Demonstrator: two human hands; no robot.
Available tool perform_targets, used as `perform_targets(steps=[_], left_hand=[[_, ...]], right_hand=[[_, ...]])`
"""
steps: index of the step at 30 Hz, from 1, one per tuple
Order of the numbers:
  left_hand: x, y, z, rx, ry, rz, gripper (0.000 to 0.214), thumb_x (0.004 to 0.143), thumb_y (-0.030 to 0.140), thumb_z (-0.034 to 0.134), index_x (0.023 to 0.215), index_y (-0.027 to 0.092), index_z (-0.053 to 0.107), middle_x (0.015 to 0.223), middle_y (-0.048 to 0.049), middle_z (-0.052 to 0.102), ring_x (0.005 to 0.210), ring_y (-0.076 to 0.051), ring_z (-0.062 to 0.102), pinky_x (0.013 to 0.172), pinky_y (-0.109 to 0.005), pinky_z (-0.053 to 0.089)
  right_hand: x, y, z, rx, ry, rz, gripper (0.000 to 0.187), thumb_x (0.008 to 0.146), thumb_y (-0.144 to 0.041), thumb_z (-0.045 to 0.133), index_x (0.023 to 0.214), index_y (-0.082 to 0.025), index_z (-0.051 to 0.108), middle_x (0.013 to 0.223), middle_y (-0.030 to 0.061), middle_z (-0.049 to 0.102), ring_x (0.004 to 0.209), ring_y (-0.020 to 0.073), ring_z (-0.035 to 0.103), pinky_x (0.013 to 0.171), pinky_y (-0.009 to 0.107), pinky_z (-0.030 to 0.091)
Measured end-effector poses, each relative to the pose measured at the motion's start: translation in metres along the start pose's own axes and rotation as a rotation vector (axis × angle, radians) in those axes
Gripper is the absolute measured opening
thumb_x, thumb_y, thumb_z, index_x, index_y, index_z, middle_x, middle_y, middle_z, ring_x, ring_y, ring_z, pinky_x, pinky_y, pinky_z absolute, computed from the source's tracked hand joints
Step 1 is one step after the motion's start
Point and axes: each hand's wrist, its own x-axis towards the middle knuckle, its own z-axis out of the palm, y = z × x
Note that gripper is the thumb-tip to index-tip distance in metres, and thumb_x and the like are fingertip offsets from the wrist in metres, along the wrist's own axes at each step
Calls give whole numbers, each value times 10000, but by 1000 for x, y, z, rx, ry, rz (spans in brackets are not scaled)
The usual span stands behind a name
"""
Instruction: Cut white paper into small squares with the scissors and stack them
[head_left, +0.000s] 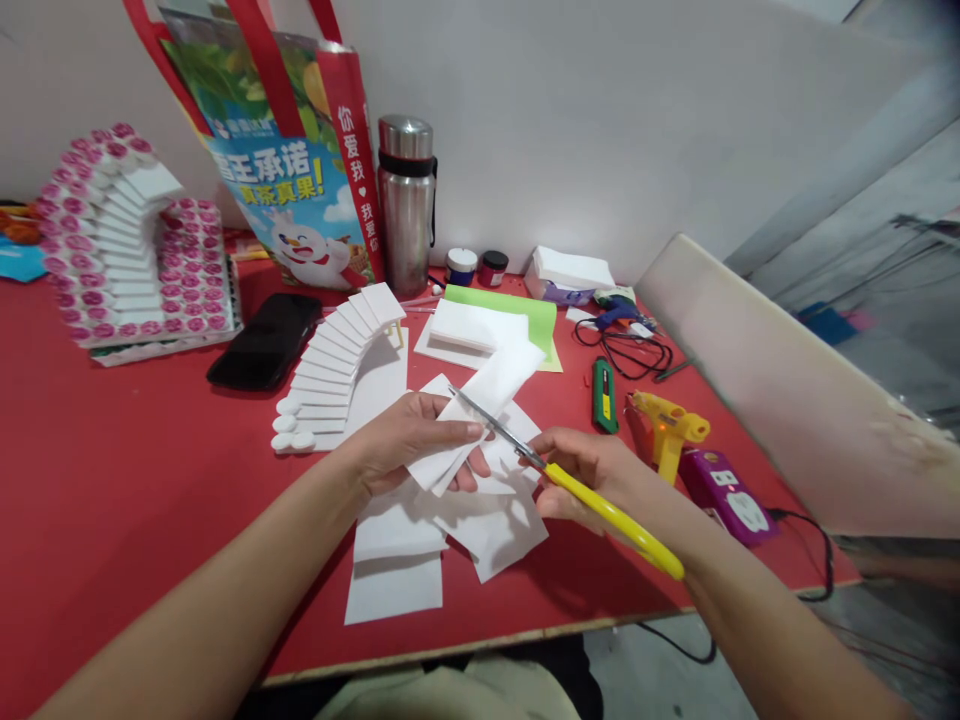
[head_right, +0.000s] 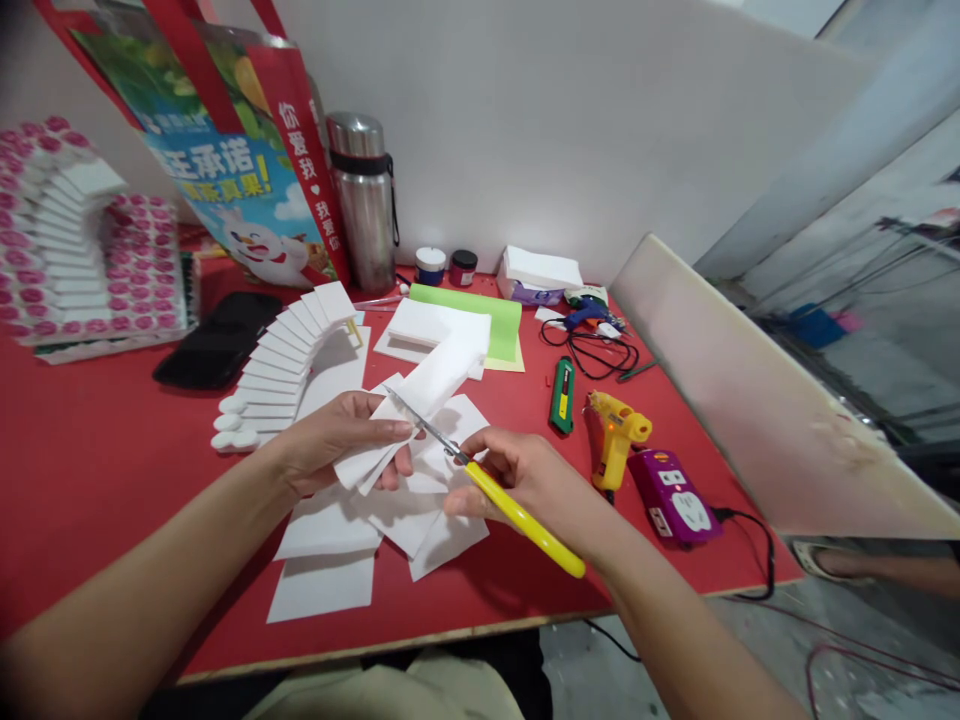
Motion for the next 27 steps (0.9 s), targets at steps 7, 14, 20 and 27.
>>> perform_targets(steps=[7,14,20,27], left_hand=[[0,-2,-4,24,-35,-7,213,812,310,835,830,108,770,710,-93,772,533,-165,713,441,-196,548],[-1,3,-8,-18,7,45,304,836,392,808,935,111,746,831,-115,792,598,-178,736,522,-234,598],[2,10,-16,-46,141,397,591,916,628,599,1277,167,680,1413,-162,647,1326,-330,604,1098,-457,525],[11,2,-26,396,288,791,638,851,396,769,1448,319,556,1643,-29,411,1560,-299,273,1288,-519,214]], right_hand=[[2,8,0,-63,65,-8,491,708,-533,863,955,-173,639,689,-35,551,616,106,444,545,226,341],[-6,0,0,-230,286,-3,486,763,-605,771,997,-213,606,604,-50,558,433,120,475,453,253,360],[15,4,-12,-1043,674,306,260,934,-378,581,1054,-153,634,882,158,740,871,354,725,693,382,478],[36,19,-22,-1235,587,528,288,964,-337,478,1042,-112,639,969,221,738,955,361,733,678,360,466]])
